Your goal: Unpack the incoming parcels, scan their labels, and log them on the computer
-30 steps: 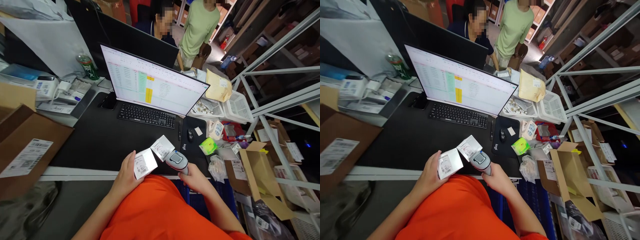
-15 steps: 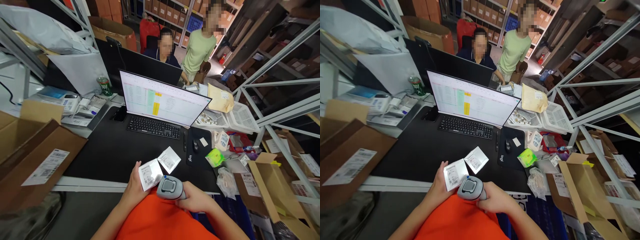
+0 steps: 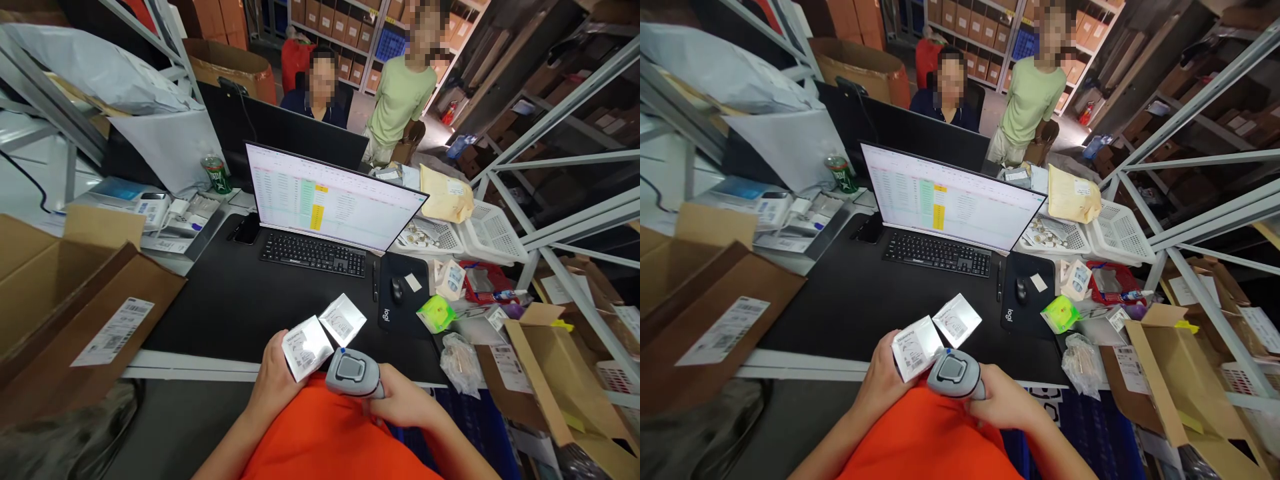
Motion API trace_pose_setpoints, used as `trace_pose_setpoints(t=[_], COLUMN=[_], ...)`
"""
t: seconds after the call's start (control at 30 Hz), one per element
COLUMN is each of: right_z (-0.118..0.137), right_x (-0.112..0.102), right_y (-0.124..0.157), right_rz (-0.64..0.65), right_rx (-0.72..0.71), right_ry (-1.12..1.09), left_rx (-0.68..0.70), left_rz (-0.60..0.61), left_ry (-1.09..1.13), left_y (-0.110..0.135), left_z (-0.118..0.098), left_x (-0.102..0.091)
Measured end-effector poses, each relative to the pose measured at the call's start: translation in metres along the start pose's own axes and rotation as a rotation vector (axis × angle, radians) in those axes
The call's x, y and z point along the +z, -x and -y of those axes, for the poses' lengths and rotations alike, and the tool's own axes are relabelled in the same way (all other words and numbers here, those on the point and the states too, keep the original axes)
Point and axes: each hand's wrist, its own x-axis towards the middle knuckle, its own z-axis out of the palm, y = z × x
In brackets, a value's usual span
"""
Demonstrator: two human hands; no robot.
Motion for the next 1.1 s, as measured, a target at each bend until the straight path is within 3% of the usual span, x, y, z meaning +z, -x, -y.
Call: trace_pose_setpoints(t=[0.1, 0.23, 0.37, 0.47, 0.57, 0.7, 0.87, 1.1], right_z=[-0.018, -0.056, -0.11, -0.156, -0.193, -0.22, -0.24, -0.264], right_x=[-0.011, -0.034, -0.06, -0.074, -0.086, -0.1, -0.116, -0.122], right_y=[0.004, 0.003, -0.011, -0.024, -0.033, -0.035, -0.034, -0.036], right_rz=[-0.113, -0.347, -0.633, -0.766, -0.828, -0.919, -1.024, -1.043], right_rx=[-0.034, 0.047, 0.223, 0.359, 0.434, 0.478, 0.516, 0.56], right_ry=[-0.048, -0.073, -0.022, 0.027, 0.105, 0.166, 0.175, 0.179], left_rx=[0.063, 0.146, 0.138, 0.192, 0.267, 0.366, 0.345, 0.324], left_rz=[-0.011, -0.033, 0.003, 0.023, 0.018, 0.048, 0.059, 0.115], left_ry=[0.005, -0.021, -0.073, -0.137, -0.247, -0.354, -0.457, -0.586], left_y=[0.0, 0.003, 0.006, 0.004, 0.001, -0.005, -0.016, -0.032], left_z=[0.005, 0.014, 0.012, 0.008, 0.003, -0.013, -0.039, -0.058], left_x=[0.0, 0.005, 0.005, 0.001, -0.007, -0.012, 0.003, 0.021])
